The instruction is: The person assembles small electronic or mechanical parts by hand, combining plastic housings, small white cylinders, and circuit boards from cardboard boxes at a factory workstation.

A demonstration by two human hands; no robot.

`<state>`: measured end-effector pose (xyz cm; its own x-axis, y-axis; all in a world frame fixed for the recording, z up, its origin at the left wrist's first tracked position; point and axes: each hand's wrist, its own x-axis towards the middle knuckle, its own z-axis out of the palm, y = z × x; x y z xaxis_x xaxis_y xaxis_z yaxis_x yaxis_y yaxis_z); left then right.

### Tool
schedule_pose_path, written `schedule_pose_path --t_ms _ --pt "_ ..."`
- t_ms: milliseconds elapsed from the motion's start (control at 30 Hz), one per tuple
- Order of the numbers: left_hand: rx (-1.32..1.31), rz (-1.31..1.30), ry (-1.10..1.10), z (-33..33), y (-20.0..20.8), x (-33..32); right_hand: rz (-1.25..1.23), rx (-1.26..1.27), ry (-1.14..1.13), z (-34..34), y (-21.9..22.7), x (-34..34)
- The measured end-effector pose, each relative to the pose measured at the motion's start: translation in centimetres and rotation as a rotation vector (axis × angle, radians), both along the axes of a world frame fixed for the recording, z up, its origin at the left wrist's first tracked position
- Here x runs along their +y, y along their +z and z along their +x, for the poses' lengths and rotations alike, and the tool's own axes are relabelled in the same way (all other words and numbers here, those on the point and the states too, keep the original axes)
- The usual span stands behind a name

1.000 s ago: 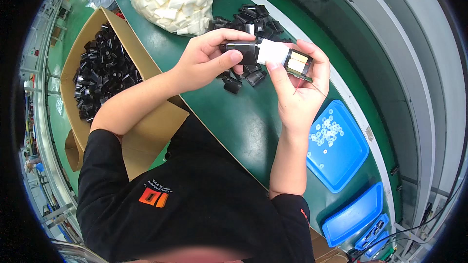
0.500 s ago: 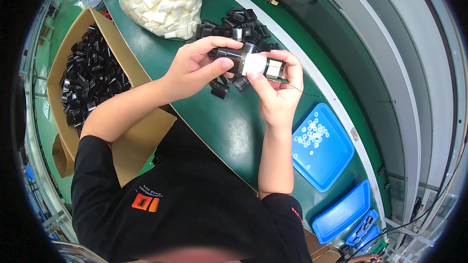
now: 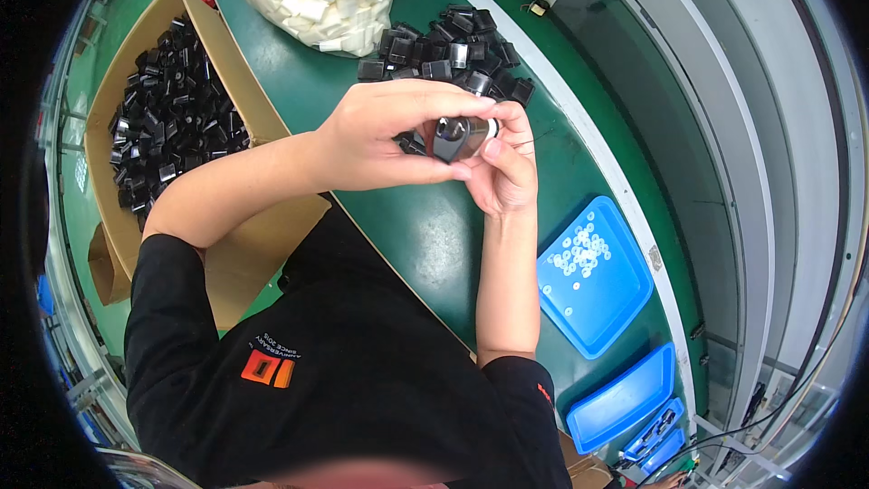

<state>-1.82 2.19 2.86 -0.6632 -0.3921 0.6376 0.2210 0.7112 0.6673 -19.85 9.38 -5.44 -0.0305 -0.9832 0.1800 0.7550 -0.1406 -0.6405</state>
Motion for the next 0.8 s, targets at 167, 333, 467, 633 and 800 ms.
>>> schedule_pose_path --t_ms 167,333,467,633,800 --pt "0.017 -0.173 0.065 0.0 0.4 0.9 -0.032 -0.351 0.157 2.0 -0.2 0.3" --pt "-0.028 -0.323 0.152 -0.1 0.4 1.7 0.253 -0.703 0.018 4.0 -1.7 0.9" --pt "-0.064 -0.344 0.169 -0.1 0.2 1.7 0.033 -0.502 0.140 3.7 -3.1 0.3" --pt "0.005 -0.376 0.193 -0.5 -0.6 1.4 0.282 -0.644 0.036 4.4 -1.9 0.6" --pt "0.041 -0.361 0.171 -0.9 -0.7 1.3 0.045 -0.587 0.144 3.3 -4.1 0.4"
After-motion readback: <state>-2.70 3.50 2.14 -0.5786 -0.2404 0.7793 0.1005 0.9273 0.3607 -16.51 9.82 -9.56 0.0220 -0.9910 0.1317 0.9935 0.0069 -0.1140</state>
